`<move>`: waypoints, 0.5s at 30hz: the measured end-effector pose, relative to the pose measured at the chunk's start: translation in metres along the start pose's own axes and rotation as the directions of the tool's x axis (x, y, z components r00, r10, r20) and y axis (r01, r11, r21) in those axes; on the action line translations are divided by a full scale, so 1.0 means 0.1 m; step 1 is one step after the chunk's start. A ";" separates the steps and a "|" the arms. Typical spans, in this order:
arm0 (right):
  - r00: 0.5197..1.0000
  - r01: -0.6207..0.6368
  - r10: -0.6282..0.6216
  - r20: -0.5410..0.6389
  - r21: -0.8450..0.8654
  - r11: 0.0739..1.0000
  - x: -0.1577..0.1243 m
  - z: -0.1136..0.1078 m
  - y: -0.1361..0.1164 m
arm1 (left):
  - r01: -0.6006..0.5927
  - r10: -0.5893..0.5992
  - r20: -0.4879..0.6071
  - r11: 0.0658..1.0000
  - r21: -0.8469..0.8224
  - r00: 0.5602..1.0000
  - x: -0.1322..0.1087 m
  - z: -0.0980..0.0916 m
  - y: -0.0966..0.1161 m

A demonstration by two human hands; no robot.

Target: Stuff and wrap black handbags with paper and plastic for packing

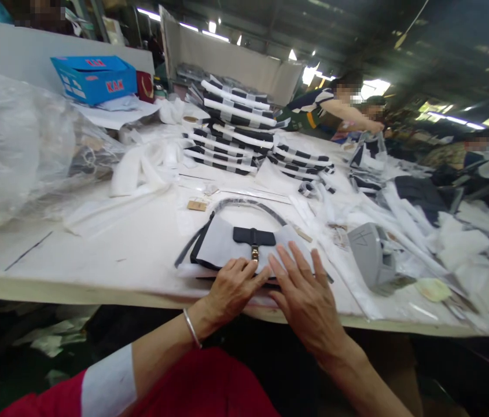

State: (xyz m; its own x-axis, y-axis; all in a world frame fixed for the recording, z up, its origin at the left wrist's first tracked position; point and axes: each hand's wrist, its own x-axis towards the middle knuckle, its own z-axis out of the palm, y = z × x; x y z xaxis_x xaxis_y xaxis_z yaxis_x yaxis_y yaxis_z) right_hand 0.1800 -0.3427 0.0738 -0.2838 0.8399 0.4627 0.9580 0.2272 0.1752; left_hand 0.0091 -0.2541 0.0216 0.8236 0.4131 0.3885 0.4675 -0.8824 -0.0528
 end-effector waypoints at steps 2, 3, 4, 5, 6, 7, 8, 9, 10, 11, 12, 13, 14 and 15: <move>0.995 0.037 -0.034 0.091 -0.033 0.999 0.12 0.18 -0.01 | 0.001 -0.001 -0.025 1.000 0.004 1.000 0.00 0.05 0.00; 0.992 0.052 -0.048 0.117 -0.038 0.998 0.14 0.28 0.01 | 0.009 -0.009 -0.032 1.000 0.005 0.999 0.00 0.07 0.00; 0.989 0.062 -0.057 0.135 -0.033 0.998 0.14 0.38 0.04 | 0.023 -0.023 -0.030 1.000 0.004 0.999 0.01 0.08 0.01; 0.987 0.065 -0.061 0.148 -0.024 0.998 0.12 0.47 0.07 | 0.042 -0.042 -0.018 0.999 0.003 0.999 0.01 0.09 0.01; 0.986 0.064 -0.061 0.152 -0.013 0.998 0.09 0.54 0.10 | 0.062 -0.062 0.002 0.998 0.003 0.998 0.02 0.07 0.01; 0.987 0.058 -0.057 0.150 -0.003 0.998 0.05 0.59 0.12 | 0.077 -0.077 0.029 0.997 0.003 0.997 0.03 0.05 0.00; 0.988 0.049 -0.049 0.146 0.006 0.999 0.01 0.62 0.13 | 0.077 -0.077 0.058 0.997 0.000 0.995 0.03 0.01 -0.01; 0.989 0.040 -0.041 0.141 0.013 0.999 -0.04 0.65 0.13 | 0.063 -0.063 0.082 0.998 -0.004 0.995 0.03 -0.04 -0.03; 0.990 0.033 -0.035 0.135 0.018 0.999 -0.07 0.66 0.13 | 0.041 -0.041 0.089 0.999 -0.004 0.995 0.01 -0.10 -0.06; 0.991 0.028 -0.031 0.127 0.022 0.999 -0.11 0.67 0.12 | 0.022 -0.022 0.078 1.000 0.007 0.997 -0.01 -0.15 -0.10; 0.992 0.023 -0.026 0.121 0.025 0.999 -0.13 0.67 0.11 | 0.009 -0.010 0.060 1.000 0.027 0.998 -0.03 -0.19 -0.14; 0.993 0.019 -0.022 0.116 0.027 0.999 -0.14 0.68 0.10 | 0.005 -0.007 0.037 0.999 0.055 0.999 -0.07 -0.21 -0.18; 0.993 0.017 -0.020 0.113 0.027 0.999 -0.15 0.67 0.09 | 0.007 -0.009 0.019 0.996 0.084 1.000 -0.10 -0.22 -0.22; 0.993 0.013 -0.016 0.114 0.026 1.000 -0.15 0.67 0.08 | 0.013 -0.014 0.009 0.994 0.107 1.000 -0.14 -0.20 -0.26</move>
State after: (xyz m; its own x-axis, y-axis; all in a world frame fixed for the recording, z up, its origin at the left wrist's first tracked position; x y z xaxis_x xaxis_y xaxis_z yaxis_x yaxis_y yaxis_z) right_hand 0.1944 -0.3207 0.0101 -0.2926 0.8867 0.3579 0.9549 0.2510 0.1590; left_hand -0.0214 -0.2418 0.0362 0.8198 0.4275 0.3810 0.5098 -0.8479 -0.1455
